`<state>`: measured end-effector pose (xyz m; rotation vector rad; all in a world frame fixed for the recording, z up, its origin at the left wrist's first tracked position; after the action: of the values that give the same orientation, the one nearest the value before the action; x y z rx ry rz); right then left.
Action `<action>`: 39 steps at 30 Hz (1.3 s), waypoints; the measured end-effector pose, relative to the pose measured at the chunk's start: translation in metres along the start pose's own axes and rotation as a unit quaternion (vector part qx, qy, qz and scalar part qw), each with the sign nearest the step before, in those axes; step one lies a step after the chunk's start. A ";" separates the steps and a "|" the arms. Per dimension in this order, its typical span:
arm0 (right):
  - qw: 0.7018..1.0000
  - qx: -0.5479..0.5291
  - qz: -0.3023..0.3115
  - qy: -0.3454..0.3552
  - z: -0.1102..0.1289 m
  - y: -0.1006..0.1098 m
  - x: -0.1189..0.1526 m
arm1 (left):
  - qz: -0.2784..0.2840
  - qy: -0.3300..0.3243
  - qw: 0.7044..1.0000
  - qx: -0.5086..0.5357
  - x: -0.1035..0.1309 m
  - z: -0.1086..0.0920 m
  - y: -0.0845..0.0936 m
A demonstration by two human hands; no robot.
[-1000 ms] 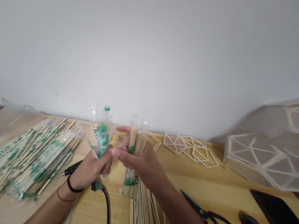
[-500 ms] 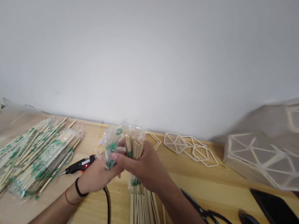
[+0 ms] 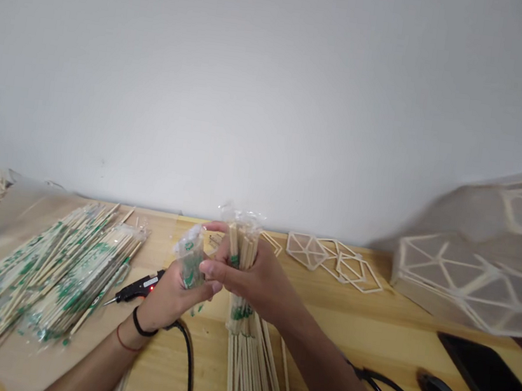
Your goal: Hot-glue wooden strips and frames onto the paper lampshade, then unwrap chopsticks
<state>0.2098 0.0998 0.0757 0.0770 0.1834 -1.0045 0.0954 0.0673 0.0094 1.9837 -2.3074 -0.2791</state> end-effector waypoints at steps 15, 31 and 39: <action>0.998 -0.012 -0.055 0.010 -0.018 -0.001 0.004 | -0.034 0.014 0.997 0.074 -0.001 0.014 0.006; 0.997 0.072 -0.022 0.037 -0.040 -0.004 -0.011 | -0.094 0.001 0.995 -0.019 -0.007 0.001 0.019; 0.979 0.194 0.066 0.015 -0.019 0.012 -0.008 | -0.114 0.014 0.993 -0.032 -0.005 0.003 0.021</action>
<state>0.2132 0.1152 0.0586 0.4561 0.0074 -0.8963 0.0753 0.0750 0.0106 2.2053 -2.0287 -0.3328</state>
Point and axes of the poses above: each hand's wrist, its own x-axis away from the middle knuckle, its own y-axis out of the back of the hand, z = x × y, the point moved 9 cm from there along -x, towards the middle knuckle, and after that the axes turned 1 degree about -x, right-handed, at the moved point
